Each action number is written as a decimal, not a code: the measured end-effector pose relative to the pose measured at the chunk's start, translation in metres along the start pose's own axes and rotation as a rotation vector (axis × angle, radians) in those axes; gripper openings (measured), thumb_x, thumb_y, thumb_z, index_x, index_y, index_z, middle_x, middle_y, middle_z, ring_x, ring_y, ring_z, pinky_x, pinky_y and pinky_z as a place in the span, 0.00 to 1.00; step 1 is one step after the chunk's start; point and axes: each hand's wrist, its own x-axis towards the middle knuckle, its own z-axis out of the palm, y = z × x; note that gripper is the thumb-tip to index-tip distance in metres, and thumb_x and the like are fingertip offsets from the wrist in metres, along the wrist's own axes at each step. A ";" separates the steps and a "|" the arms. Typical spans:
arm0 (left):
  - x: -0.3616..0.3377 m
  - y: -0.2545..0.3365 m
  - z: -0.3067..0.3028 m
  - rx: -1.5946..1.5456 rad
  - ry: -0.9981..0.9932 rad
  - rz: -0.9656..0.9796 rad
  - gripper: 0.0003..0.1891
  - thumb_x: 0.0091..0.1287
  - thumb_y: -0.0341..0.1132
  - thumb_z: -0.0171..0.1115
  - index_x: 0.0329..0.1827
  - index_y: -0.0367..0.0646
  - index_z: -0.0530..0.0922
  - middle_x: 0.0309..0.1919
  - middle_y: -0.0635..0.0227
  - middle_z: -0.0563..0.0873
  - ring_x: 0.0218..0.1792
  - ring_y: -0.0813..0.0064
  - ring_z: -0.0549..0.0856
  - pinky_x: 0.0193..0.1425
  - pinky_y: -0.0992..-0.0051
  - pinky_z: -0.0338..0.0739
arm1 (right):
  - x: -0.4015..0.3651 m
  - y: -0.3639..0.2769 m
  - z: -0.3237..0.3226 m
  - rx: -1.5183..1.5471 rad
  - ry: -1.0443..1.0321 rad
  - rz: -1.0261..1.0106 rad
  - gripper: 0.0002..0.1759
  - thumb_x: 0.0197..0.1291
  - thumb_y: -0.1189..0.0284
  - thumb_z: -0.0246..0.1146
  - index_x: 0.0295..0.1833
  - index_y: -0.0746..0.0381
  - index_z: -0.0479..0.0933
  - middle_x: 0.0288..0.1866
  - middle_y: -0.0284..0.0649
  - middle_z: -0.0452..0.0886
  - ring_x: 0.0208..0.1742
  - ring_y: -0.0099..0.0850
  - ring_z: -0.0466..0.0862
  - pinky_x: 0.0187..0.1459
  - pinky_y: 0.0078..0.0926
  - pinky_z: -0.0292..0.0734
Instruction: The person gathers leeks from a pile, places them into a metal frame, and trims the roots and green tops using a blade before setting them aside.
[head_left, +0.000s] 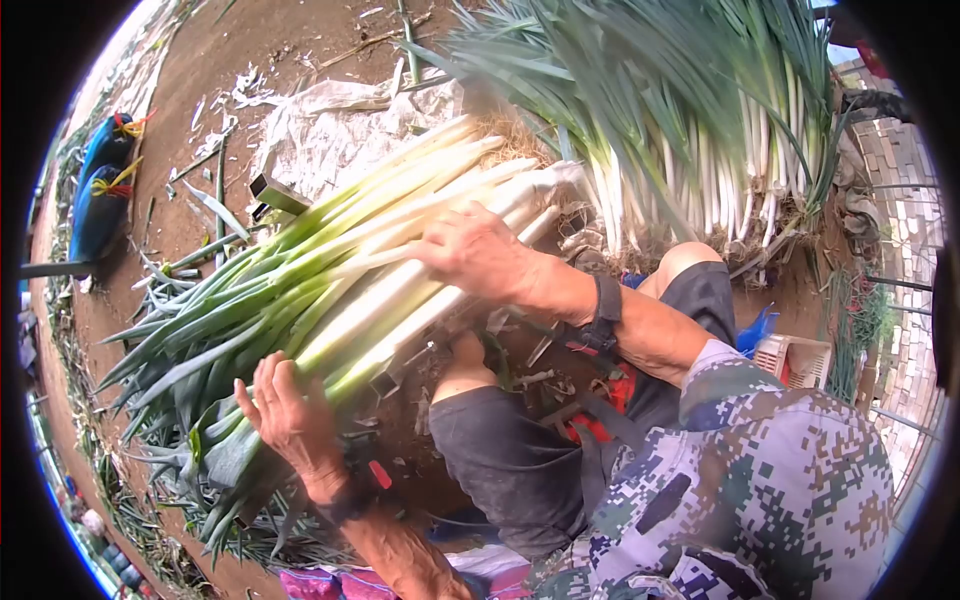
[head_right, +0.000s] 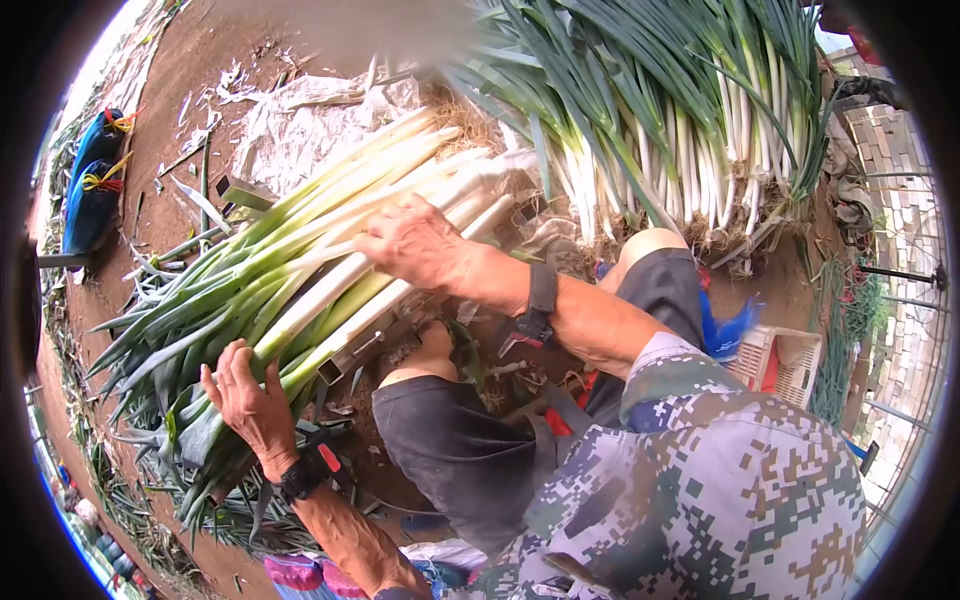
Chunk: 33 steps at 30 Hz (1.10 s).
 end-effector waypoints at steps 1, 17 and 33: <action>-0.003 0.001 0.005 -0.028 -0.034 -0.039 0.22 0.55 0.27 0.76 0.53 0.42 0.78 0.53 0.63 0.85 0.59 0.61 0.83 0.80 0.52 0.60 | -0.001 0.007 0.003 -0.011 0.019 0.005 0.07 0.53 0.65 0.67 0.38 0.52 0.80 0.33 0.33 0.83 0.40 0.33 0.85 0.46 0.40 0.75; -0.016 0.002 0.006 0.036 0.021 -0.054 0.23 0.45 0.21 0.73 0.46 0.47 0.81 0.44 0.68 0.85 0.52 0.64 0.83 0.79 0.52 0.61 | -0.027 0.083 -0.051 0.087 -0.127 0.069 0.26 0.61 0.55 0.69 0.63 0.53 0.79 0.52 0.41 0.84 0.59 0.43 0.81 0.63 0.43 0.74; -0.038 0.015 0.000 0.052 -0.087 -0.081 0.24 0.53 0.29 0.75 0.55 0.46 0.79 0.60 0.63 0.82 0.66 0.55 0.77 0.76 0.54 0.64 | -0.064 0.056 0.003 0.237 -0.072 0.040 0.21 0.60 0.54 0.70 0.51 0.58 0.84 0.43 0.39 0.85 0.49 0.42 0.83 0.55 0.44 0.75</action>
